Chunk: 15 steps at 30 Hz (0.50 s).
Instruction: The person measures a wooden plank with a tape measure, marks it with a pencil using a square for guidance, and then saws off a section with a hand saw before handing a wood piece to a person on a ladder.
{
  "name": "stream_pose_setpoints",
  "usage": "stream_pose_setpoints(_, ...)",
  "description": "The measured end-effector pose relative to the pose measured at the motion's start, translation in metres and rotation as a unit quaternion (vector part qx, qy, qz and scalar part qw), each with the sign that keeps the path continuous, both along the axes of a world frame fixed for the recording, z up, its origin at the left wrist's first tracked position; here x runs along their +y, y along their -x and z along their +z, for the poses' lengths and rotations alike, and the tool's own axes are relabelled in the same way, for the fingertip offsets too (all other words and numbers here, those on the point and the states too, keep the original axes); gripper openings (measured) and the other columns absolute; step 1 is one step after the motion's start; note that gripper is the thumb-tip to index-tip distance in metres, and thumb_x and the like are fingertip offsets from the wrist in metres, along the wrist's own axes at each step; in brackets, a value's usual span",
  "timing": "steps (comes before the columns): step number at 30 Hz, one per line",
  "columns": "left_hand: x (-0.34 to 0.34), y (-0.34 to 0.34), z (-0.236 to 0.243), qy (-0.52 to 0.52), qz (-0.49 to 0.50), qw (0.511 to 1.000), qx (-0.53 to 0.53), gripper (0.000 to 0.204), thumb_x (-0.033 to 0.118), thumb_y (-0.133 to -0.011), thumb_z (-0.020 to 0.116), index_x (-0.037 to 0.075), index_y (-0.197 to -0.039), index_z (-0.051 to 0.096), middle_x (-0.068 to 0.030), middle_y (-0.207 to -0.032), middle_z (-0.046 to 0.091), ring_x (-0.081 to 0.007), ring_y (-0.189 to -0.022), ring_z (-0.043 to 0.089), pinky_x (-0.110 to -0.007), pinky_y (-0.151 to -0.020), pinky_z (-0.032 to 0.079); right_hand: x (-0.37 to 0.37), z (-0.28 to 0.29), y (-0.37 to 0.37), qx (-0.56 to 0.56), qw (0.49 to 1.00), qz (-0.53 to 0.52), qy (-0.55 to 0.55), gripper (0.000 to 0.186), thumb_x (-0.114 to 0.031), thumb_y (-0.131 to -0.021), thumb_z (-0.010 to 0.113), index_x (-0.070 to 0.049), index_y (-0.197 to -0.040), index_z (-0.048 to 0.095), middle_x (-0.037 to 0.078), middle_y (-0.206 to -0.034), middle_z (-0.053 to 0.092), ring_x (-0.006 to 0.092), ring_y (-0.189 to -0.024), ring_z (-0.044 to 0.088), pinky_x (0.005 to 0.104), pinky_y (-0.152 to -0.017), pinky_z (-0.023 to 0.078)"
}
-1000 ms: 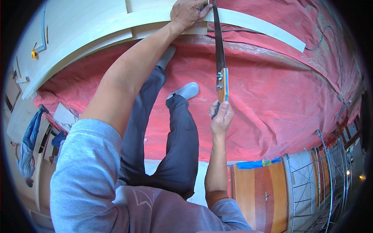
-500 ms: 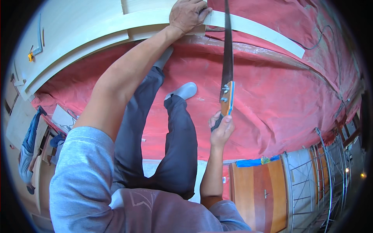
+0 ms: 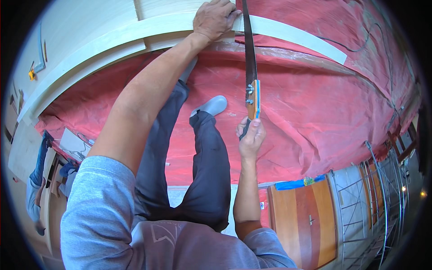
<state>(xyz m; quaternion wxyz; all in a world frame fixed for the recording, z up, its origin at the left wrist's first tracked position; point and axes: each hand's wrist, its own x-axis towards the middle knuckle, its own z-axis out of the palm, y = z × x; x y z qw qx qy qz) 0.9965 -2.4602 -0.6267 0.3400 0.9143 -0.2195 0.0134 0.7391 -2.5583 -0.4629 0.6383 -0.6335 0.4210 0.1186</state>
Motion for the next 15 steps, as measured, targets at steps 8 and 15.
stream_pose_setpoints(8, -0.001, -0.001, 0.008, -0.006, -0.005, 1.000, -0.001, 0.020, 0.023, -0.085, 0.064, 0.008, -0.072, 0.060, -0.0090, -0.075, 0.057, -0.0292, -0.076, 0.056, -0.041, -0.069, 0.045, 0.000, 0.005, 0.001, -0.002, 1.000, -0.002, 0.000, 0.052, -0.048, -0.100, 0.038, -0.002, -0.080, 0.049, 0.001, -0.056, 0.043, 0.0095, -0.049, 0.043, 0.0248, -0.046, 0.034)
stream_pose_setpoints(15, -0.001, 0.001, 0.007, -0.010, -0.001, 1.000, -0.006, 0.019, 0.023, -0.084, 0.064, 0.008, -0.072, 0.060, -0.0092, -0.074, 0.057, -0.0291, -0.075, 0.057, -0.041, -0.068, 0.046, 0.003, 0.020, 0.010, 0.003, 1.000, -0.017, 0.000, 0.046, -0.041, -0.101, 0.038, -0.003, -0.076, 0.048, -0.001, -0.056, 0.042, 0.0067, -0.049, 0.041, 0.0237, -0.045, 0.030)
